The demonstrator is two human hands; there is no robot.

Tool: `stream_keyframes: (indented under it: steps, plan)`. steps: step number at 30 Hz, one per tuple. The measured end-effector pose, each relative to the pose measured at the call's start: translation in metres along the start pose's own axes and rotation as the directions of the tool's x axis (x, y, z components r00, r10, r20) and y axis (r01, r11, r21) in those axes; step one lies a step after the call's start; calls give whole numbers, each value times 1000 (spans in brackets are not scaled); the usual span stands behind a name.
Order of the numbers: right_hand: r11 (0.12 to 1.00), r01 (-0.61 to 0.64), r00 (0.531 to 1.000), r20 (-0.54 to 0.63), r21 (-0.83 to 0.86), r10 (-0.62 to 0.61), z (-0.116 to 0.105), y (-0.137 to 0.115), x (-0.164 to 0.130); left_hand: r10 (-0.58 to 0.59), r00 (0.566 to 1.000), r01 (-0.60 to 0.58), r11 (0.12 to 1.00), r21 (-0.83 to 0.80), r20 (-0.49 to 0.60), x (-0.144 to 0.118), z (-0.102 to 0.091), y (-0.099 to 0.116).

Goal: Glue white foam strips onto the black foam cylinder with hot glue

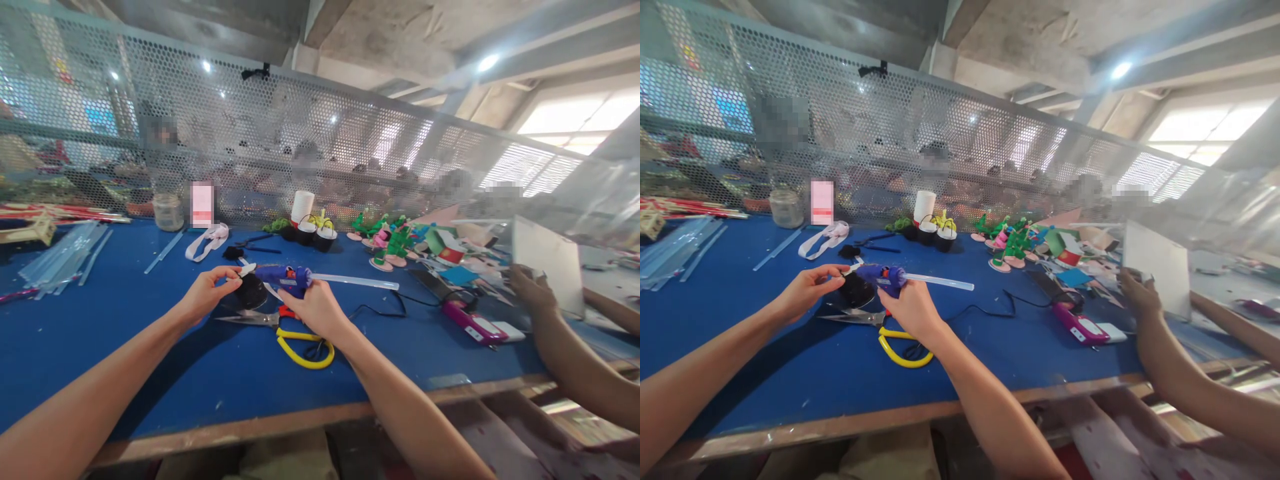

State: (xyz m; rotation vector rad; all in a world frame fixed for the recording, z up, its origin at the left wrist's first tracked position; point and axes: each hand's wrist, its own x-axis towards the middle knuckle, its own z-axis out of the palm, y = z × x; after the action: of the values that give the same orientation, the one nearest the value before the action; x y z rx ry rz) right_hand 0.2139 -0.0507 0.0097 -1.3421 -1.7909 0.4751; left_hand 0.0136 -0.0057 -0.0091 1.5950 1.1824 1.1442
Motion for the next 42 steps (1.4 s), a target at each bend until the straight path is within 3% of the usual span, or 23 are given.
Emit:
stream_keyframes:
  steps: [7, 14, 19, 24, 27, 31, 34, 37, 40, 42]
  plan:
    - [1000, -21, 999, 35, 5, 20, 2, -6, -3, 14, 1000, -14, 1000, -23, 3, 0, 1, 1]
    - [987, -160, 987, 35, 23, 159, -6, 1, 4, 3, 1000, -3, 1000, 13, 6, -1, 0, 5]
    - [951, -255, 966, 78, 173, 245, -13, 14, 16, 46, 999, -47, 997, 56, 24, -2, -1, 6]
    - [938, -334, 938, -61, 98, 340, -17, 44, 36, 149, 988, -156, 965, 210, 48, 0, -3, 4]
    - [928, -372, 922, -114, 2, 370, -16, 64, 47, 310, 949, -307, 880, 363, 52, 0, -5, 4]
    - [890, -431, 901, -125, -148, 415, -12, 80, 55, 552, 828, -499, 642, 582, 102, -3, -5, 8]
    - [855, -461, 887, -107, -236, 449, -11, 82, 55, 626, 757, -560, 471, 681, 190, -5, -5, 11]
    - [824, -473, 881, -165, -312, 444, -14, 75, 52, 648, 711, -598, 352, 720, 274, -7, -4, 14]
    - [856, -376, 920, -252, -355, 300, -12, 57, 47, 660, 686, -604, 282, 745, 306, -11, -1, 17]
    - [943, -110, 973, -226, -313, 39, -5, 42, 43, 658, 685, -592, 253, 765, 313, -15, 2, 19]
